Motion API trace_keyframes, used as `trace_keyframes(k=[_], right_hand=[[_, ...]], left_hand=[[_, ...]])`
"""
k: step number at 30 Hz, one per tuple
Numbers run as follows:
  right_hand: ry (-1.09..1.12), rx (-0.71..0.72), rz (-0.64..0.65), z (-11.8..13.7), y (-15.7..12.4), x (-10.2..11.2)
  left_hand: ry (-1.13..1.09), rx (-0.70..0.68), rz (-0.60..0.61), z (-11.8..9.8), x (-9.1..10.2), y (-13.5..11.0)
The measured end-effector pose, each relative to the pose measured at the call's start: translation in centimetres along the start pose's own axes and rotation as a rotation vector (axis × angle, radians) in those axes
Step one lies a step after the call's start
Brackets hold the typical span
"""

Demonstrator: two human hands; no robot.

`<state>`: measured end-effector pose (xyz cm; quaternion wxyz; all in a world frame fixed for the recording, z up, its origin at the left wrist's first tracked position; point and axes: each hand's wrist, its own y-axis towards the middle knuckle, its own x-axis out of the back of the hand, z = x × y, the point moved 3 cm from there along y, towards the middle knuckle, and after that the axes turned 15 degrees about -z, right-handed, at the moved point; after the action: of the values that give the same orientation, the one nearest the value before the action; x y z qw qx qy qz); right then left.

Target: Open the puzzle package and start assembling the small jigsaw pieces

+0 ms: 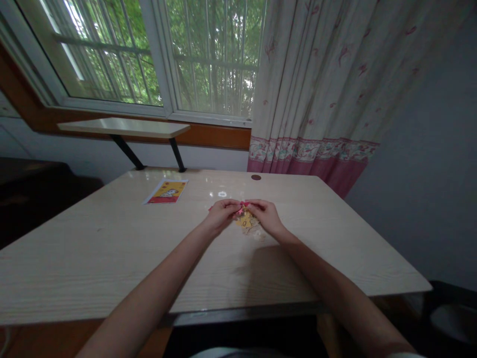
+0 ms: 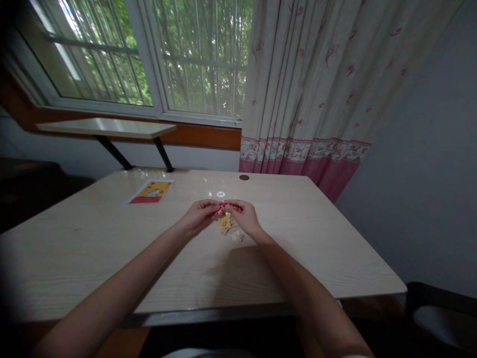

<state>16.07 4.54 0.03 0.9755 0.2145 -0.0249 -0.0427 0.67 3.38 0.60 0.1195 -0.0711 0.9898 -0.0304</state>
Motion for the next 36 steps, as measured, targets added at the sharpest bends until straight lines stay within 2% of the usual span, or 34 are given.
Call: trace_keyframes(k=[3, 9, 14, 17, 21, 26, 29, 32, 36], right_hand=[[0.034, -0.05, 0.054, -0.5, 0.0, -0.3], [-0.043, -0.022, 0.006, -0.5, 0.2, 0.1], [0.002, -0.056, -0.073, -0.5, 0.6, 0.3], [0.099, -0.125, 0.01, -0.4, 0.4, -0.1], [0.13, -0.162, 0.106, -0.2, -0.1, -0.5], [0.127, -0.176, 0.076, -0.3, 0.0, -0.3], [0.109, -0.159, 0.069, -0.5, 0.1, -0.4], [0.05, -0.117, 0.072, -0.6, 0.2, -0.2], [-0.214, 0.04, 0.037, -0.4, 0.4, 0.9]], left_hand=[[0.031, -0.048, 0.001, 0.0, -0.1, 0.0], [0.05, -0.067, 0.036, 0.0, -0.4, -0.1], [0.06, -0.1, -0.061, 0.1, 0.1, 0.3], [0.08, -0.128, -0.103, -0.1, 0.4, 0.4], [0.051, -0.116, -0.063, -0.5, 0.3, 0.2], [0.002, -0.095, 0.016, -0.7, -0.1, -0.2], [0.013, -0.12, 0.032, -0.7, -0.5, -0.4], [0.041, -0.158, -0.004, -1.0, -0.4, -0.3], [0.091, -0.2, -0.159, -1.6, 1.8, 1.1]])
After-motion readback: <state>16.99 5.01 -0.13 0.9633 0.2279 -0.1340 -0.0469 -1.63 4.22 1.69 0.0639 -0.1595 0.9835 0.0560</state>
